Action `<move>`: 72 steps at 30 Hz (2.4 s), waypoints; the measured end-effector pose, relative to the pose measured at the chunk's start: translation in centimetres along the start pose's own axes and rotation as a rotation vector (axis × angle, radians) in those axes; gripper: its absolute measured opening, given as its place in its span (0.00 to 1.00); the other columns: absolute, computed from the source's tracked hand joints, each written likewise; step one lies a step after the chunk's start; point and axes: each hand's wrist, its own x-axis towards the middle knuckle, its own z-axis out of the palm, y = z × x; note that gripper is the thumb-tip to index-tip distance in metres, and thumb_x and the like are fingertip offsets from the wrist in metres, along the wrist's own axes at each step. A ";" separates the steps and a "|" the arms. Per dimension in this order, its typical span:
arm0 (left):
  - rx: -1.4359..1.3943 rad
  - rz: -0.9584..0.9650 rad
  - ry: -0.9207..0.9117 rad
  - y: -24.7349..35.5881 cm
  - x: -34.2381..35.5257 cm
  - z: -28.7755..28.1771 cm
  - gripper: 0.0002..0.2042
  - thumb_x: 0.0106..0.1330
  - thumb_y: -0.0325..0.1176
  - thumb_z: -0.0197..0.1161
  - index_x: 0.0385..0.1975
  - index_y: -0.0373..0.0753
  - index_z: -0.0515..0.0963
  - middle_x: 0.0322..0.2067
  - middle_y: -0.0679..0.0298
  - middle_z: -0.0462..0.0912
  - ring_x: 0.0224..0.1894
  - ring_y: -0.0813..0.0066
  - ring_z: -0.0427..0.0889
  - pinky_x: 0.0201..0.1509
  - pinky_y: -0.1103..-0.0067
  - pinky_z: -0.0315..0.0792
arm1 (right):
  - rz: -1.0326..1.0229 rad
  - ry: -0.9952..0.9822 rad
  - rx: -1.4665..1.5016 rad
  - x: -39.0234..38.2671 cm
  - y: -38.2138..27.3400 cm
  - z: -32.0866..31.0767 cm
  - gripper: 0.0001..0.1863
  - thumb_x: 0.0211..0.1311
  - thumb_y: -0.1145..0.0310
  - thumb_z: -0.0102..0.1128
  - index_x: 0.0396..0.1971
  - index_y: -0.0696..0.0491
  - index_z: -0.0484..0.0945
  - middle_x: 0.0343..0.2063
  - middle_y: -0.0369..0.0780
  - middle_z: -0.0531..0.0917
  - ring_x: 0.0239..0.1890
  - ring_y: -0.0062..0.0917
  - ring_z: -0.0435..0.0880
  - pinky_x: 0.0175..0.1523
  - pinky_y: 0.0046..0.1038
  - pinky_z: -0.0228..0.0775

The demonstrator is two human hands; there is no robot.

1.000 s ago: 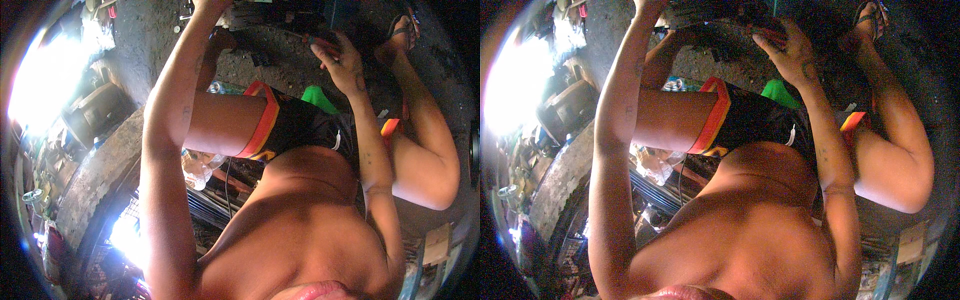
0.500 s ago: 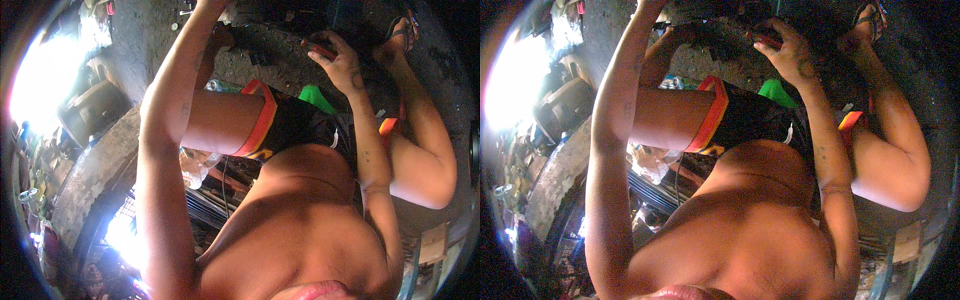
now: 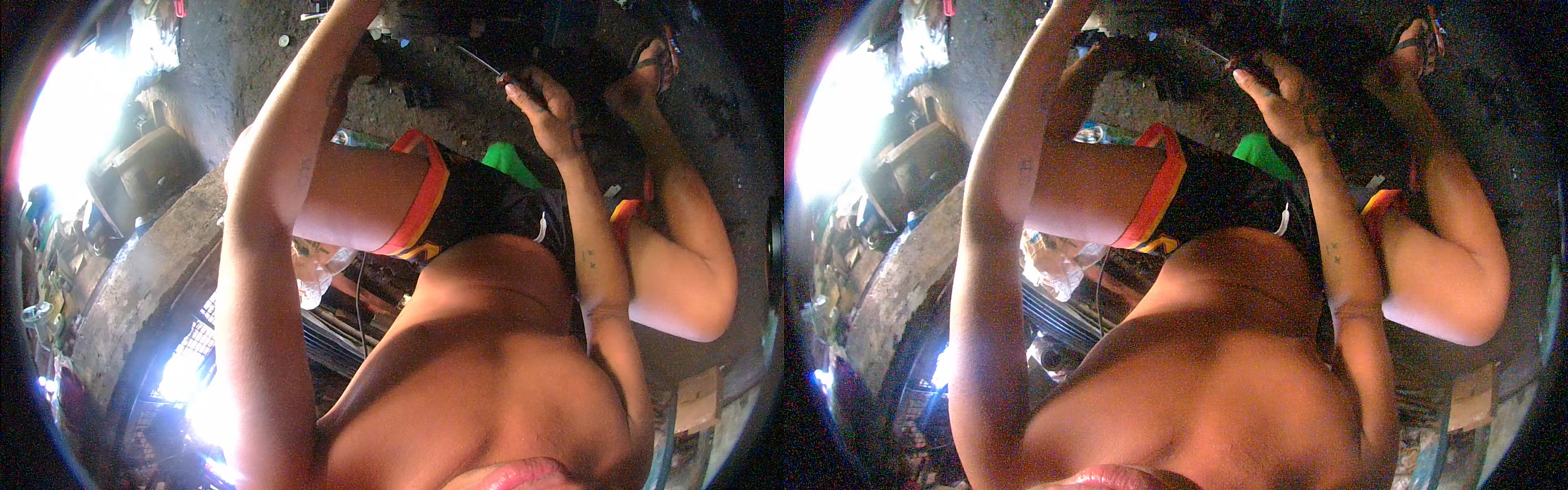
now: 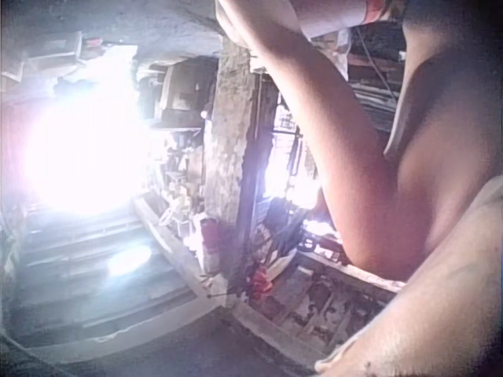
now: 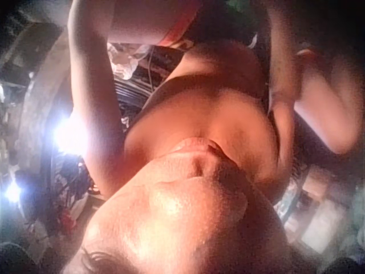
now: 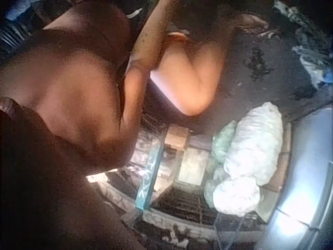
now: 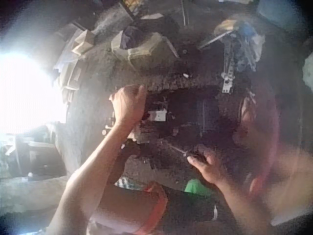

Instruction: The person sits on the floor and uses a screwdriver to disassemble and reassemble a small electronic device. They remove screws, separate casing parts, and manipulate internal components before putting the device back together.

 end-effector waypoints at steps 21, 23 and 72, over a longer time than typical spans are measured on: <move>0.005 -0.013 0.007 1.2 -0.2 -0.3 0.21 0.65 0.46 0.57 0.25 0.31 0.83 0.27 0.43 0.84 0.34 0.41 0.85 0.48 0.54 0.71 | 0.023 0.075 -0.695 -1.0 -6.2 -1.5 0.14 0.69 0.58 0.66 0.46 0.50 0.87 0.37 0.41 0.91 0.42 0.24 0.91 0.48 0.27 0.78; -0.009 -0.039 -0.020 1.7 -0.2 -0.7 0.20 0.65 0.46 0.57 0.25 0.32 0.83 0.27 0.43 0.84 0.35 0.42 0.85 0.50 0.54 0.71 | -0.020 0.098 -0.501 -0.8 -2.7 -2.6 0.15 0.67 0.52 0.67 0.42 0.47 0.88 0.35 0.42 0.90 0.39 0.34 0.90 0.46 0.35 0.80; 0.016 -0.026 -0.083 0.9 -0.3 -0.6 0.22 0.68 0.49 0.54 0.27 0.35 0.83 0.29 0.45 0.85 0.38 0.41 0.84 0.51 0.53 0.70 | -0.250 0.240 -0.593 0.8 -3.8 -1.4 0.21 0.57 0.61 0.76 0.48 0.53 0.83 0.40 0.43 0.88 0.43 0.36 0.89 0.48 0.35 0.81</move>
